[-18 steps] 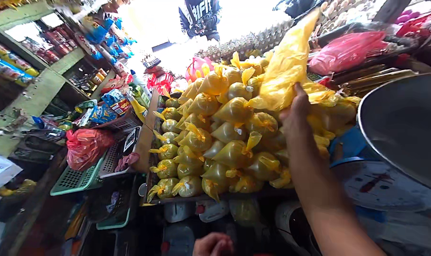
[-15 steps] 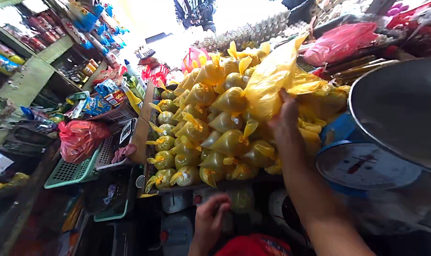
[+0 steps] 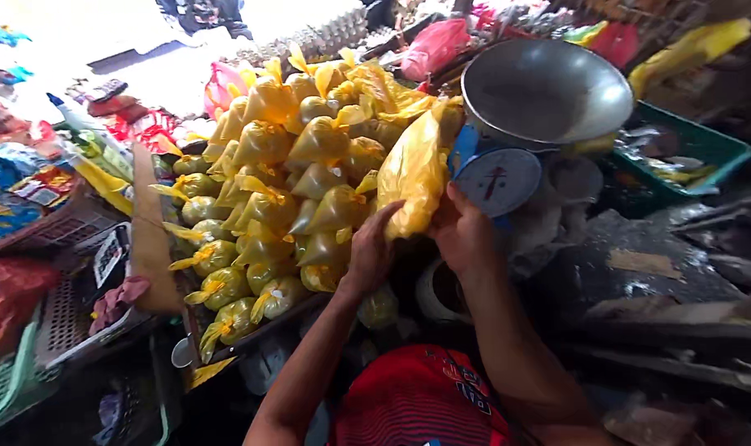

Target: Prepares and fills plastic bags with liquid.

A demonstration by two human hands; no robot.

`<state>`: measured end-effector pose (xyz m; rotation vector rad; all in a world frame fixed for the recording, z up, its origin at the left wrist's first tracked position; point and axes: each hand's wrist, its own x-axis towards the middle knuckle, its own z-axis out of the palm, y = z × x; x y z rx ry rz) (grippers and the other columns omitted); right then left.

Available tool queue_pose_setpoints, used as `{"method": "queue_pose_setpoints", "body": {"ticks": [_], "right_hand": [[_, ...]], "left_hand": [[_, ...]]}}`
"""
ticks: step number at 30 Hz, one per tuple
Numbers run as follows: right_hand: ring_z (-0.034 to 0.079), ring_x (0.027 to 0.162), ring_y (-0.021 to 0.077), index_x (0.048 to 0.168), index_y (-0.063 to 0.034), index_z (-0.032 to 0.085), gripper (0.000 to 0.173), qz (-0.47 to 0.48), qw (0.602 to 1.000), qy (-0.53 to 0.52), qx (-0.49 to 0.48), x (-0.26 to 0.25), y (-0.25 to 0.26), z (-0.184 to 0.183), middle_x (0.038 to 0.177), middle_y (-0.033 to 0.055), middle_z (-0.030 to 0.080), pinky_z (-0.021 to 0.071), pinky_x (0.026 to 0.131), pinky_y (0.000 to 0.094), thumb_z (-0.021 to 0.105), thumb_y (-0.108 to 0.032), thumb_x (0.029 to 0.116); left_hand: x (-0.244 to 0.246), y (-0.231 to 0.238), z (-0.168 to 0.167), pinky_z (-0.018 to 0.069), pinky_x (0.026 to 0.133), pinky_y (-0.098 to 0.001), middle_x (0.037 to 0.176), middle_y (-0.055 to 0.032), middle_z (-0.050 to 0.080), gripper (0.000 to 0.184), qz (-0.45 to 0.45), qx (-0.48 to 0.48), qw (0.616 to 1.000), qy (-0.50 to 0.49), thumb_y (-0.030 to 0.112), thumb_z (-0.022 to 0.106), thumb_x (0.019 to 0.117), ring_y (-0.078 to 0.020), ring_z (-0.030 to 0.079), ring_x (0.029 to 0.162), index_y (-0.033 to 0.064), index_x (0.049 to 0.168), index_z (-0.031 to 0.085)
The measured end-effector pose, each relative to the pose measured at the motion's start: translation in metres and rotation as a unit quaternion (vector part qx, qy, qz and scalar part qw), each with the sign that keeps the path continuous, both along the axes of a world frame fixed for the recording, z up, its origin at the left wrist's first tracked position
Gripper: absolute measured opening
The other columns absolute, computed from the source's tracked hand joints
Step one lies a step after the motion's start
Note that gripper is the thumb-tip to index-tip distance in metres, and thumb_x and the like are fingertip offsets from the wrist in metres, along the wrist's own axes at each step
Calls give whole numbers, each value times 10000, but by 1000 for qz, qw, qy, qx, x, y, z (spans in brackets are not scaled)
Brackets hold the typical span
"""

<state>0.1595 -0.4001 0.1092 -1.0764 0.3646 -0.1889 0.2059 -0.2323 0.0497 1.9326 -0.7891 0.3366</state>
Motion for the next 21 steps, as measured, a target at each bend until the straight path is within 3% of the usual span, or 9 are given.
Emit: {"method": "queue_pose_setpoints", "body": {"ticks": [1,3,6,8,12,14,17,19,21], "right_hand": [[693,1067,198,1383,-168,591,497,-18,996,-20,-83,-13,-3,-5,1233,39,688,601,876,428,486,-527,1056],[695,1031,215,1345,-155,531,440,-53,966,-65,-246,-37,-5,-15,1219,54,661,616,811,426,557,-470,1039],[666,859,199,1243,-87,532,680,-73,901,-49,-424,-67,7,-16,1057,71,636,603,667,402,798,-562,835],[653,849,206,1202,-54,548,767,-84,863,2,-498,-83,15,-13,1016,93,630,596,686,420,855,-594,751],[704,817,152,1041,-79,679,242,-97,846,57,-521,-106,6,-9,935,47,711,626,737,394,814,-212,890],[711,827,130,1048,-96,706,110,-106,863,44,-492,-116,-4,-12,941,27,727,626,745,369,717,-169,966],[686,780,194,1115,-95,691,282,-113,913,15,-392,-126,-16,-18,923,62,704,604,658,403,647,-354,1012],[693,820,192,1195,-117,640,518,-85,915,21,-394,-126,-20,-17,961,51,697,614,685,416,724,-540,906],[696,899,173,1238,-98,589,652,-73,891,25,-448,-120,-22,-15,1022,51,692,619,780,419,810,-548,820]], "left_hand": [[-8,-2,5,585,938,-406,1224,-75,695,336,-15,-57,994,94,126,471,1065,-166,686,1076,84,1377,590],[-19,-2,17,612,771,-372,1011,-71,712,359,-68,-154,940,296,365,419,1110,-164,701,869,108,1234,636],[-30,-1,25,613,781,-361,997,-77,716,426,-215,-196,849,442,431,384,1102,-162,702,874,119,1200,657],[-40,-4,26,608,792,-340,986,-48,716,463,-272,-177,815,480,460,350,1103,-131,696,883,132,1169,670],[-53,-14,20,615,813,-375,1025,-72,725,550,-317,-166,781,512,528,327,1088,-158,707,922,120,1177,684],[-59,-18,18,608,861,-384,1060,-67,727,568,-326,-162,782,505,541,314,1086,-158,705,969,123,1198,683],[-69,-22,20,599,902,-388,1094,-70,725,568,-318,-160,784,508,537,311,1088,-165,701,1008,120,1247,661],[-72,-25,23,590,931,-403,1123,-82,719,562,-313,-160,782,515,526,311,1093,-177,695,1038,119,1285,648],[-77,-33,26,583,922,-383,1089,-68,721,556,-299,-168,786,514,502,289,1102,-158,689,1026,113,1239,662]]}}
